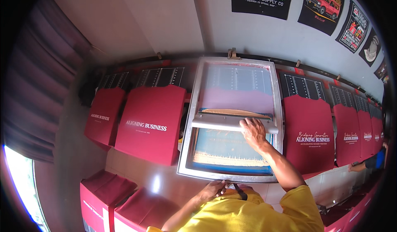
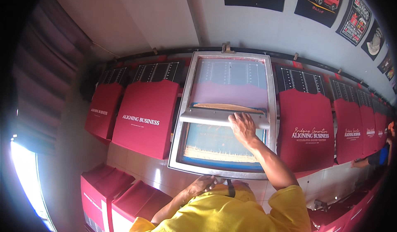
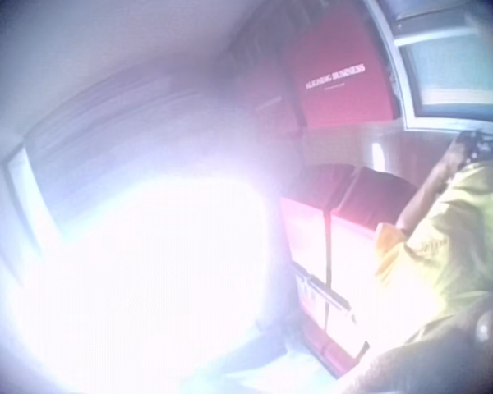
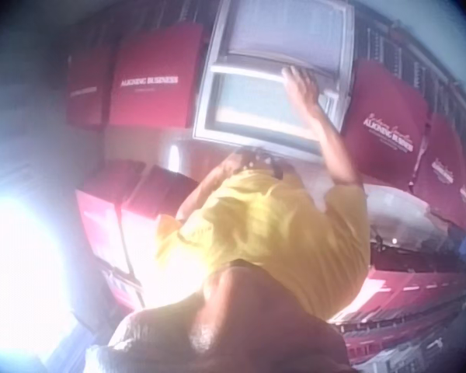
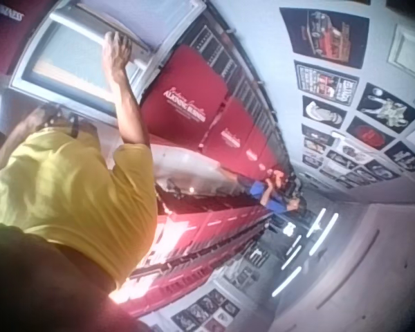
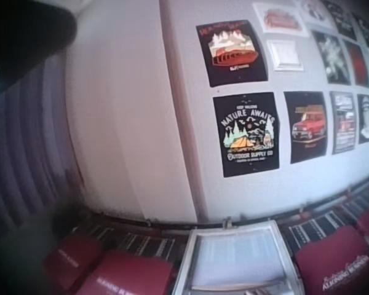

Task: The person performs screen printing on red t-shirts by spreading ink across a mesh screen with a squeegee and lifting the frame to check the result.

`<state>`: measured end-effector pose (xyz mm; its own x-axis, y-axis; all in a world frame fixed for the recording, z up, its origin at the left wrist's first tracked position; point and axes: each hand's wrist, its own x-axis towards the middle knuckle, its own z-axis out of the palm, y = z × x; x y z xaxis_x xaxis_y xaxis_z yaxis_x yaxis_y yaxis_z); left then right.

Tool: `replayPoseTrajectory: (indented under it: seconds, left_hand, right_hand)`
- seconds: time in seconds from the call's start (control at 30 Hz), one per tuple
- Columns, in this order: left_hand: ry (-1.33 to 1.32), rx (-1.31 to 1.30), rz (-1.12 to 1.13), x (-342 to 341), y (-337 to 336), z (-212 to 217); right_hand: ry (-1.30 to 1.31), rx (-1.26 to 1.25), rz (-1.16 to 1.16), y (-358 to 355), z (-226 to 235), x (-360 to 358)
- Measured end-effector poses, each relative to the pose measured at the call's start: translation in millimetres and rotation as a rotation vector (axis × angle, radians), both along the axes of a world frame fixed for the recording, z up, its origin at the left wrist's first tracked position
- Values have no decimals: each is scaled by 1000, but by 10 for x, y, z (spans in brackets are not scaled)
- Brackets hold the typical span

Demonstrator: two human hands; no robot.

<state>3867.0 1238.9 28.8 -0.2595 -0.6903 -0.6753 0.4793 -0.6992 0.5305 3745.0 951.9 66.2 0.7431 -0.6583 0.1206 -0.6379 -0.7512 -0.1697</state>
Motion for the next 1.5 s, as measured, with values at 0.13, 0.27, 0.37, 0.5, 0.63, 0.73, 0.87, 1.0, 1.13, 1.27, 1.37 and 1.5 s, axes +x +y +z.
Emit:
replayPoseTrajectory:
  seconds: [0.13, 0.27, 0.37, 0.5, 0.63, 0.73, 0.87, 1.0, 1.13, 1.27, 1.37, 1.5]
  left_hand:
    - [20, 25, 28, -17, -4, 21]
    - [27, 24, 29, 4, -24, 11]
    - [44, 38, 11, 7, -60, -13]
    - [117, 10, 24, 13, -48, -133]
    - [140, 30, 42, 12, -35, -112]
    - [98, -12, 2, 24, 17, -203]
    - [-335, -311, -149, 136, -26, 413]
    - [-1741, -922, -507, 560, -294, 1351]
    - [-1875, -1014, -606, 931, -612, 746]
    - [-1837, -1040, -456, 1009, -586, 294]
    - [-1823, -953, -447, 975, -634, 245]
    - [-1845, -963, -427, 1032, -650, 356]
  right_hand:
    - [41, -61, 44, -25, -86, 44]
    - [55, 109, 91, -295, 99, 85]
    - [-82, 338, 48, -699, 300, 52]
    - [161, 724, -102, -578, 687, 89]
    - [81, 536, 56, 157, 661, -251]
    - [159, 182, 12, 998, 298, -474]
    - [102, 50, -10, 1363, 189, -523]
    - [60, 22, 1, 1346, 235, -546]
    - [29, 12, 30, 1273, 197, -593]
    - [94, -60, -109, 1207, 160, -1150]
    - [0, -30, -136, 1219, 203, -1176]
    - [9, -38, -135, 1206, 286, -1155]
